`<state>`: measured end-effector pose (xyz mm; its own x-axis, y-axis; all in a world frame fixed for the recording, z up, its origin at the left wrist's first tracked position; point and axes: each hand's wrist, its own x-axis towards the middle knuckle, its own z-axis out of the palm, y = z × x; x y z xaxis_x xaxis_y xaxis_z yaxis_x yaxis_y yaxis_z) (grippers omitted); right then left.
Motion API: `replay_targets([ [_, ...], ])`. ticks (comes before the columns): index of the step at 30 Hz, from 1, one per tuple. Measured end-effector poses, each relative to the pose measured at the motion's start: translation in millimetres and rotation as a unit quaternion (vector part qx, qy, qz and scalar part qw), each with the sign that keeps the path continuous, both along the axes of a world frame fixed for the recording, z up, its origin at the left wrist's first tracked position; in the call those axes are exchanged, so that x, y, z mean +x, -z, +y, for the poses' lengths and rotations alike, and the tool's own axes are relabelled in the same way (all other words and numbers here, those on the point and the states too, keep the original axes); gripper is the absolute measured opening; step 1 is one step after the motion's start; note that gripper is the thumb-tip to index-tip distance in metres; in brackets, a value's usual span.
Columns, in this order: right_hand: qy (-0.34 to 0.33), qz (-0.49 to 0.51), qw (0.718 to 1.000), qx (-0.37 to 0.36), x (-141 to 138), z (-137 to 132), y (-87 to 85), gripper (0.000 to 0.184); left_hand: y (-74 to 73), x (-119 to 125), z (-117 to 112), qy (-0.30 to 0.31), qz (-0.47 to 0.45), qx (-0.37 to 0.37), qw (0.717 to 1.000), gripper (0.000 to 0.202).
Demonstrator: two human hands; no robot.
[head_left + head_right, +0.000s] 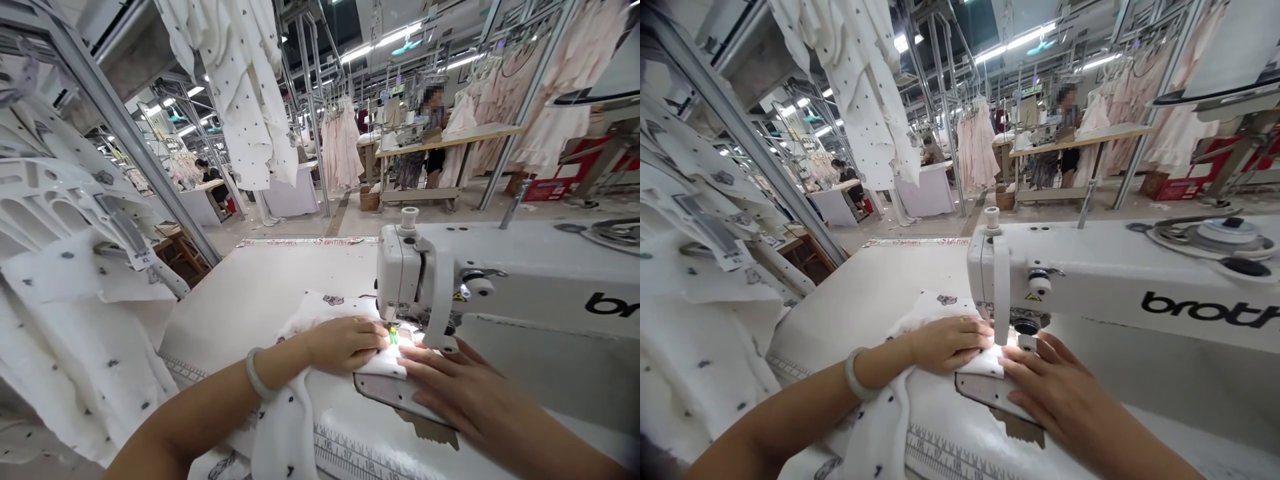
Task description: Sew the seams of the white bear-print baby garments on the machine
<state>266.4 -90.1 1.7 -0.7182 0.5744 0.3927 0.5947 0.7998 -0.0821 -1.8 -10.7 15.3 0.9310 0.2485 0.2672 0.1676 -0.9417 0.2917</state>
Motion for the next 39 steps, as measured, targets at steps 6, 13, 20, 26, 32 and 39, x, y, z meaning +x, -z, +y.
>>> replay_targets([
  [6, 0.001, 0.006, 1.000, -0.002, 0, 0, -5.8, 0.025, -19.4, 4, -10, -0.043, 0.093, 0.063, 0.993, 0.029],
  [13, -0.006, 0.033, 0.999, -0.010, 3, -2, -10.0, 0.028, -12.8, 8, -45, -0.066, 0.102, 0.062, 0.991, 0.029],
  [20, 0.011, 0.038, 0.999, -0.020, 1, -3, 0.5, 0.039, 2.6, -1, -39, -0.028, 0.044, 0.035, 0.998, 0.037],
  [26, 0.065, 0.042, 0.997, -0.002, 4, 3, 11.6, 0.039, 3.6, 5, -27, -0.039, 0.056, 0.055, 0.996, 0.038],
  [32, 0.058, 0.047, 0.997, -0.033, 8, 5, 8.4, 0.031, -0.4, 7, -19, -0.056, 0.047, 0.034, 0.997, 0.035],
  [39, 0.034, 0.030, 0.995, -0.092, 6, 0, 5.4, 0.031, -5.1, 6, -26, -0.097, 0.035, 0.010, 0.995, 0.031],
])
